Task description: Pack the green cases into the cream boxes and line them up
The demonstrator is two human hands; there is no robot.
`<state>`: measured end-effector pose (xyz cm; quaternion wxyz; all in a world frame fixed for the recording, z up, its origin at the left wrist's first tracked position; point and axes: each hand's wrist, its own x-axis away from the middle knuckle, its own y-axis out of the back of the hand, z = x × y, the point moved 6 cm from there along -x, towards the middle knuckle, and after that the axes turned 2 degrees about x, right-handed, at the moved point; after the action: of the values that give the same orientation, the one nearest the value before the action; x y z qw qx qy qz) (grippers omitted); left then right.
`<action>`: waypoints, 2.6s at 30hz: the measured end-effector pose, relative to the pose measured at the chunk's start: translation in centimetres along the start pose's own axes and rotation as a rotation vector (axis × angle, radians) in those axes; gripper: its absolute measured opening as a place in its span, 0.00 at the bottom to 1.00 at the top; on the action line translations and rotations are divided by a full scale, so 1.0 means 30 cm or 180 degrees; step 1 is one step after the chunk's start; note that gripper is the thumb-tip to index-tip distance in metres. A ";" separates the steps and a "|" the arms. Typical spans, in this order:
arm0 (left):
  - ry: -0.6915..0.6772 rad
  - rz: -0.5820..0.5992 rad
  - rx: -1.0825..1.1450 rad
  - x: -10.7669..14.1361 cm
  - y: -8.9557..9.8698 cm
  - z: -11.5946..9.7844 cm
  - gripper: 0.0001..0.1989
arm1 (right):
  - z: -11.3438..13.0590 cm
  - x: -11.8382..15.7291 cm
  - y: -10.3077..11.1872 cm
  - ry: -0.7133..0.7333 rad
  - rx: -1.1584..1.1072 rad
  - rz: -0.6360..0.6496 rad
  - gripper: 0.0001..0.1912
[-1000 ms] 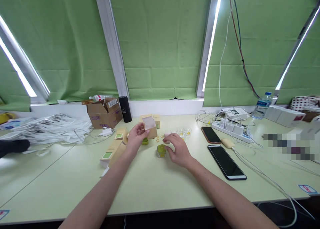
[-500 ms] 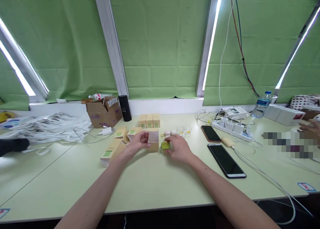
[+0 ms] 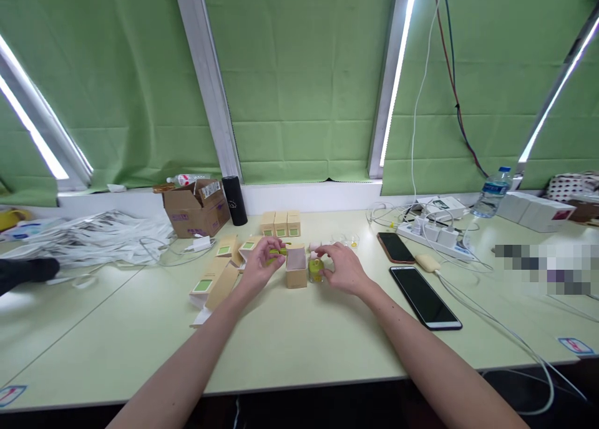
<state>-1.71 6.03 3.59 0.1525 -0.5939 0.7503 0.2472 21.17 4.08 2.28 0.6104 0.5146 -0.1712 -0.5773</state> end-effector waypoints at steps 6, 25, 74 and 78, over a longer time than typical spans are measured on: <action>-0.0031 0.0123 -0.0832 0.015 -0.032 -0.022 0.15 | 0.001 0.001 -0.006 -0.0045 0.0040 0.0076 0.21; 0.0241 -0.0068 -0.0830 0.021 -0.035 0.037 0.23 | -0.046 -0.011 -0.034 -0.0199 -0.0491 -0.0094 0.21; 0.0528 0.0311 -0.0111 0.040 -0.085 0.040 0.30 | 0.108 0.036 0.007 0.0714 -0.1089 -0.0541 0.17; 0.0635 0.0331 0.0016 0.041 -0.092 0.040 0.32 | 0.119 0.043 -0.003 0.0779 -0.0979 -0.0485 0.17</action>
<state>0.58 5.21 1.41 0.0655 -0.5755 0.7921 0.1926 18.60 1.43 3.18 0.6525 0.4932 0.0338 -0.5743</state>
